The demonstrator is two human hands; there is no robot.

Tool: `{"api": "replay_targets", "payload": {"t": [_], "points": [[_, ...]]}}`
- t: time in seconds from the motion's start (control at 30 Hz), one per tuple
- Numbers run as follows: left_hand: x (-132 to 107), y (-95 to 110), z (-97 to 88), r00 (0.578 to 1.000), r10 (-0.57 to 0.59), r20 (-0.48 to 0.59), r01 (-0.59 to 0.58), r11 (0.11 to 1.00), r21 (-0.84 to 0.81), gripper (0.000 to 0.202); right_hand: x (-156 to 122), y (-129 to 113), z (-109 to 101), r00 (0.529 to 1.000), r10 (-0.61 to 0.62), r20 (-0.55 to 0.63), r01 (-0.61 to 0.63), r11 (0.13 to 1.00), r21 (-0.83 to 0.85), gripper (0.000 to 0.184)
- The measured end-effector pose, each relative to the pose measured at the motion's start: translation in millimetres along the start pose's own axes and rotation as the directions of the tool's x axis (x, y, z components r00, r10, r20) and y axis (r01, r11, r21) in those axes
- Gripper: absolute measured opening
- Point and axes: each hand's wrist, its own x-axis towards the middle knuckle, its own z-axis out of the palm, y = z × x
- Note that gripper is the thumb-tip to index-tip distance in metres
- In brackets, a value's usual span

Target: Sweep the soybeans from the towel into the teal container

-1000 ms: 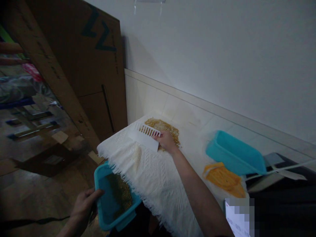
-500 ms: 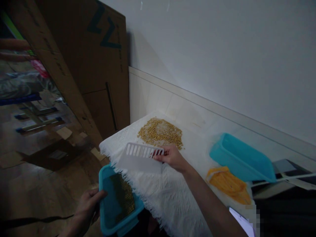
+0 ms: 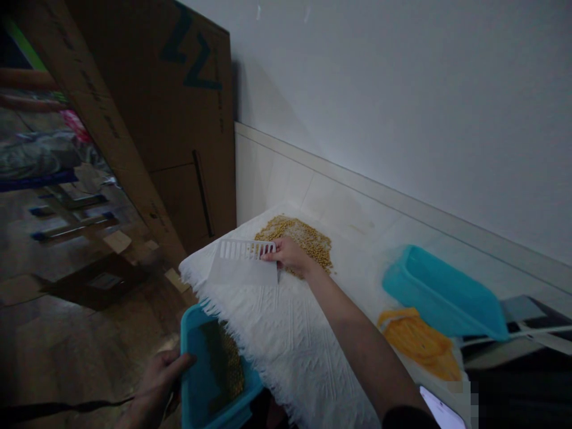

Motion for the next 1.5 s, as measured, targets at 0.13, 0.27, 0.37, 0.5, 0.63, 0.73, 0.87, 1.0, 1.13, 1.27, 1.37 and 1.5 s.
{"api": "replay_targets", "payload": {"t": [0.13, 0.27, 0.37, 0.5, 0.63, 0.73, 0.87, 1.0, 1.13, 1.27, 1.37, 1.5], "points": [[-3, 5, 0.9, 1.000, -0.009, 0.002, 0.009, 1.000, 0.004, 0.043, 19, 1, -2, 0.999, 0.042, 0.033, -0.044, 0.997, 0.067, 0.035], [-6, 7, 2.2, 1.000, -0.009, -0.013, 0.009, 1.000, 0.002, 0.043, 21, -11, -8, 0.998, 0.055, 0.022, -0.058, 0.993, 0.106, 0.034], [-8, 8, 4.0, 1.000, -0.021, -0.012, 0.021, 1.000, -0.005, 0.041, -2, -22, -8, 0.999, 0.048, 0.007, -0.048, 0.991, 0.122, 0.032], [-13, 14, 7.6, 0.998, -0.022, -0.051, 0.019, 0.998, -0.063, 0.040, -57, -22, 10, 0.997, 0.067, -0.047, -0.059, 0.986, 0.159, 0.032], [-19, 24, 7.9, 0.998, -0.040, -0.048, 0.036, 0.996, -0.083, 0.037, -97, -6, 35, 0.990, 0.081, -0.116, -0.060, 0.983, 0.173, 0.030], [-19, 25, 5.3, 1.000, -0.015, -0.010, 0.014, 0.997, -0.071, 0.036, -104, 3, 45, 0.991, 0.070, -0.113, -0.050, 0.984, 0.171, 0.029], [-17, 19, 3.4, 1.000, -0.009, -0.015, 0.008, 0.998, -0.056, 0.037, -91, 6, 41, 0.993, 0.069, -0.100, -0.052, 0.985, 0.163, 0.033], [-15, 15, 3.8, 1.000, 0.001, 0.004, -0.001, 0.998, -0.061, 0.037, -68, 9, 30, 0.987, 0.092, -0.134, -0.065, 0.980, 0.189, 0.035], [-13, 13, 3.6, 1.000, -0.005, -0.010, 0.005, 0.999, -0.033, 0.039, -42, 12, 23, 0.987, 0.080, -0.136, -0.050, 0.975, 0.215, 0.038], [-14, 15, 3.3, 1.000, -0.001, 0.012, 0.001, 1.000, -0.015, 0.040, -19, 6, 19, 0.987, 0.074, -0.142, -0.042, 0.976, 0.213, 0.039], [-16, 17, 3.4, 0.999, 0.012, 0.032, -0.012, 1.000, -0.023, 0.040, -12, -5, 15, 0.982, 0.065, -0.179, -0.027, 0.978, 0.209, 0.039], [-16, 16, 2.7, 1.000, 0.007, 0.024, -0.006, 0.999, -0.035, 0.041, -37, -22, 13, 0.923, -0.067, -0.379, 0.103, 0.992, 0.076, 0.031]]}}
